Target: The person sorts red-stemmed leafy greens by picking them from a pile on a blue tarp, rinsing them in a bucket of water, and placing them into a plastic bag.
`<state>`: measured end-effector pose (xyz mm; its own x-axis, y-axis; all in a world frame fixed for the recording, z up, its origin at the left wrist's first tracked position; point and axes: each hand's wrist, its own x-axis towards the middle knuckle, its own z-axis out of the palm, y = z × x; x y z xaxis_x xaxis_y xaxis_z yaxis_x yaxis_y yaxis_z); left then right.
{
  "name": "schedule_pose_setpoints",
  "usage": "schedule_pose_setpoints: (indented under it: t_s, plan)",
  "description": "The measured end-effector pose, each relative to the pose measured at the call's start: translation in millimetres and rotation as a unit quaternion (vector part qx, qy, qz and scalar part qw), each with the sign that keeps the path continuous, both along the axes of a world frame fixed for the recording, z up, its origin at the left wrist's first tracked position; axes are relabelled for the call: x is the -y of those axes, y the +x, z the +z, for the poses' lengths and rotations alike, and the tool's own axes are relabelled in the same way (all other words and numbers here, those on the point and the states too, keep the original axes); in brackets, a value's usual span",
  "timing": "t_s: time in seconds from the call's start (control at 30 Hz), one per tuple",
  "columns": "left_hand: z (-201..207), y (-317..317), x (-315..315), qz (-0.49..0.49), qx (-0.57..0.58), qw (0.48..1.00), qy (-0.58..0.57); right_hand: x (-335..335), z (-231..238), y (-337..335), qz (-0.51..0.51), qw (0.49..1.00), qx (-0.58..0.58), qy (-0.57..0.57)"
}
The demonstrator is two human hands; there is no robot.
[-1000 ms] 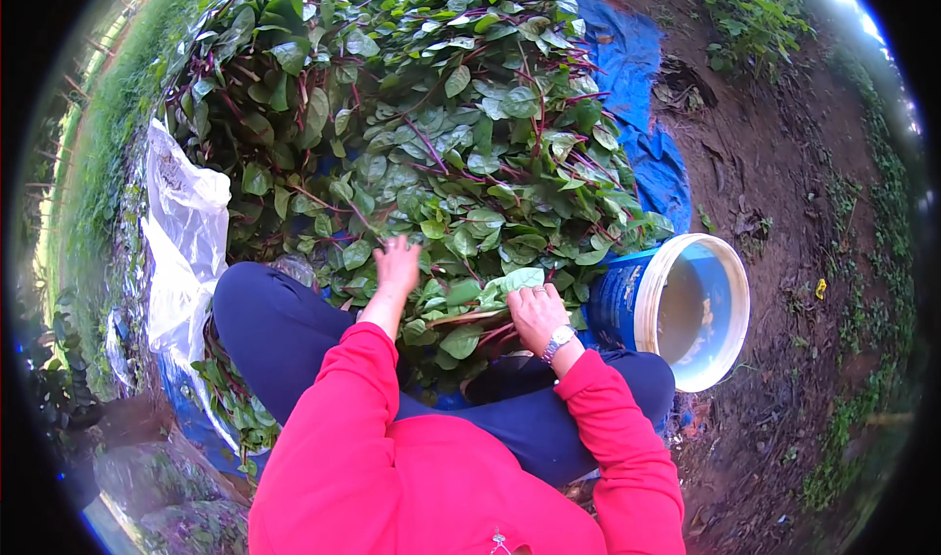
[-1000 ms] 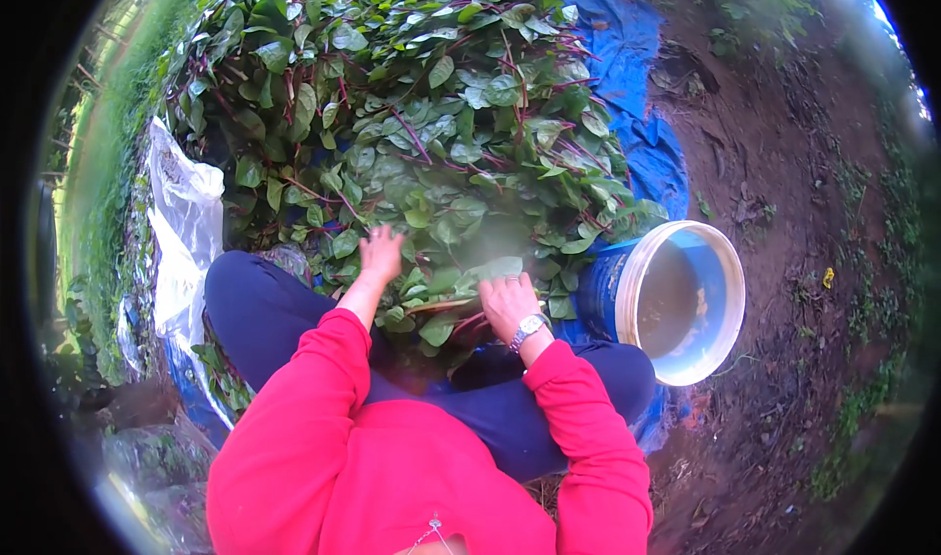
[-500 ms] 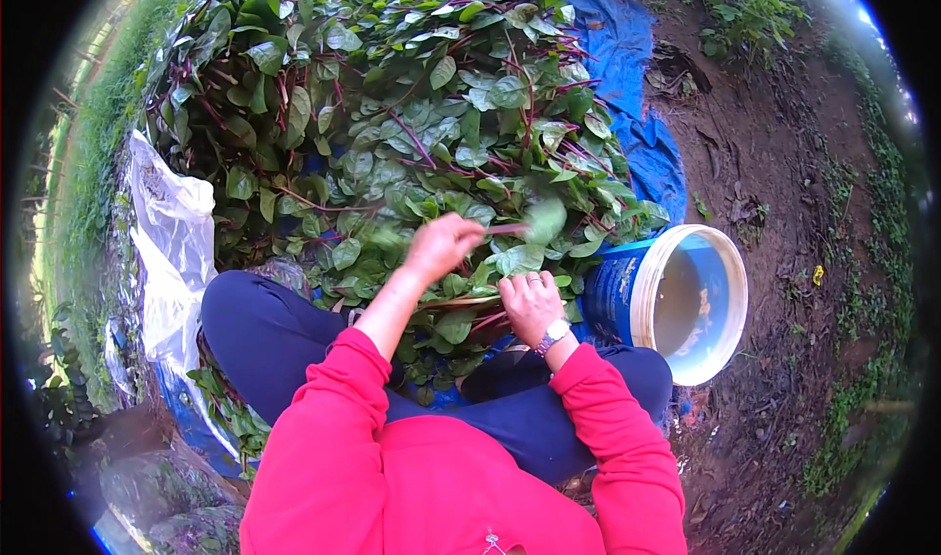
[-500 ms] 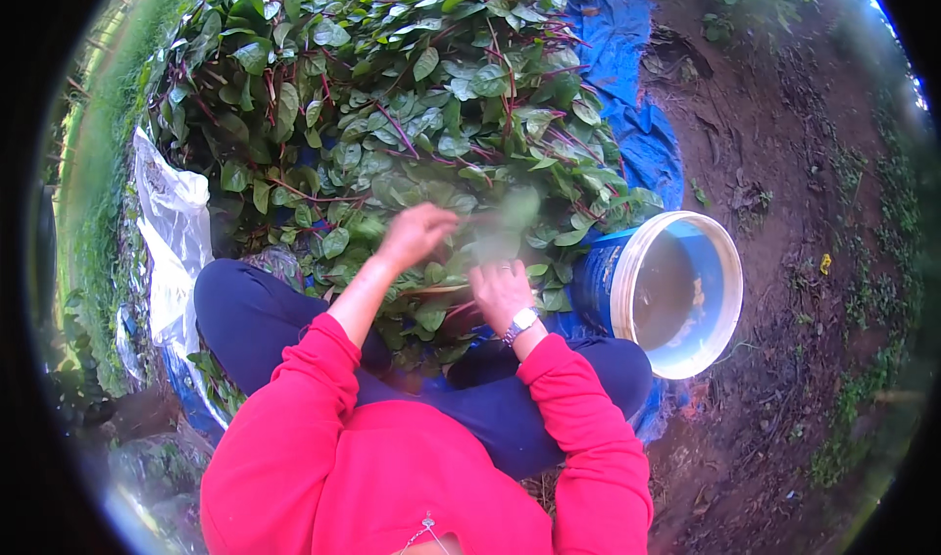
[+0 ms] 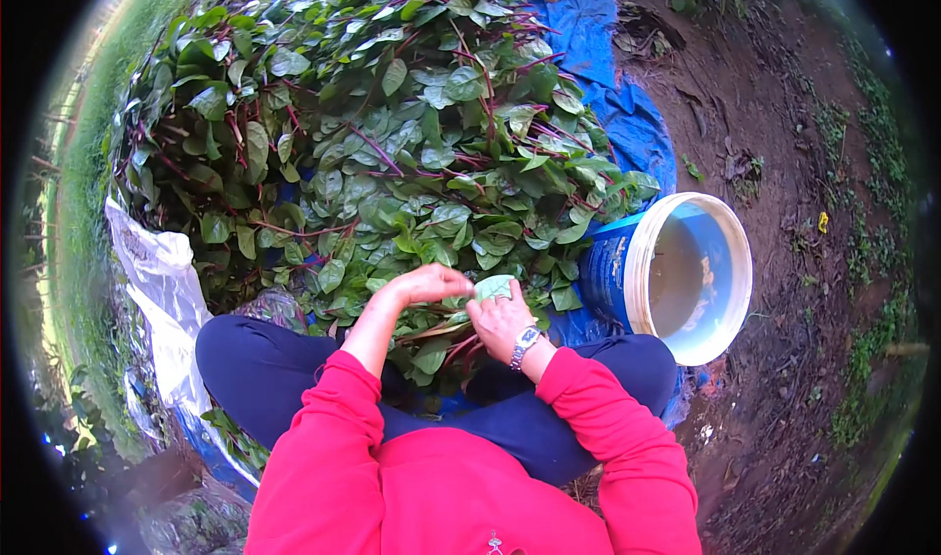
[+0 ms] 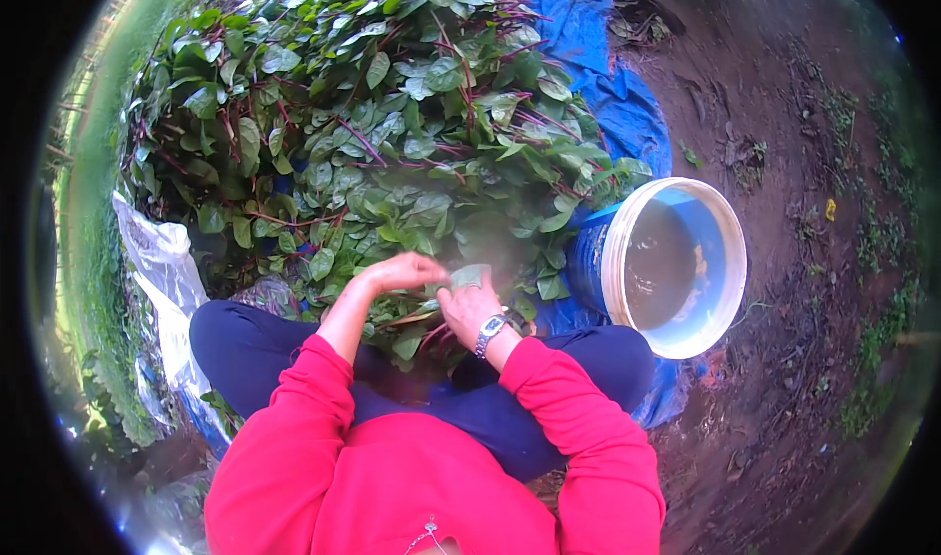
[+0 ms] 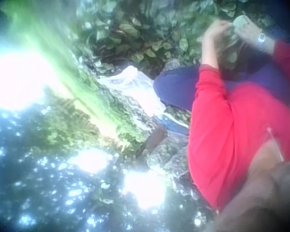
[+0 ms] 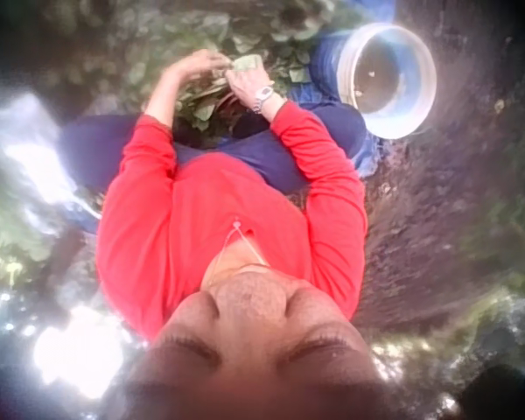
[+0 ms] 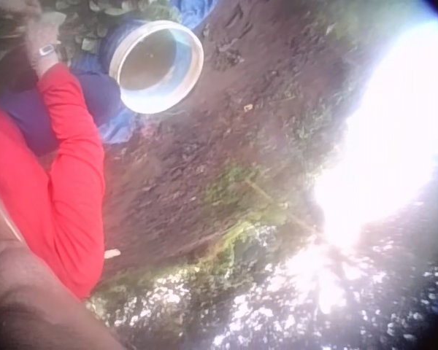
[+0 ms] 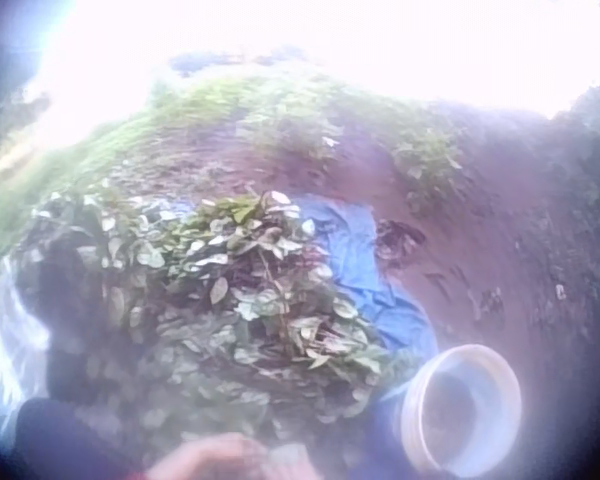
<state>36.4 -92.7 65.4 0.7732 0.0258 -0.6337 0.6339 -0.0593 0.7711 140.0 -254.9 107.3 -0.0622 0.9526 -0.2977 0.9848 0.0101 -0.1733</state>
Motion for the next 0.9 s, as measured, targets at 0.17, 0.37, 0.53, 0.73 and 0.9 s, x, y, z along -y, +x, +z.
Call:
schedule_pose_setpoints:
  t_s: [0.17,0.37,0.53,0.73,0.9]
  plan:
    - [-62,40,27,0.016,0.063,0.954,0.292,-5,13,-8,0.02,1.0,-0.009,-0.008]
    - [-102,44,62,-0.261,-0.025,0.854,0.45,1,0,-12,-0.001,1.0,0.006,-0.023]
    - [-90,20,37,-0.235,-0.031,0.827,0.51,-7,5,0,-0.03,0.998,0.016,-0.054]
    - [-88,-44,-22,-0.132,-0.051,0.822,0.552,-12,8,1,-0.044,0.996,0.013,-0.078]
    - [-61,-53,-59,0.117,-0.055,0.933,0.335,-6,-2,5,-0.048,0.997,0.03,-0.056]
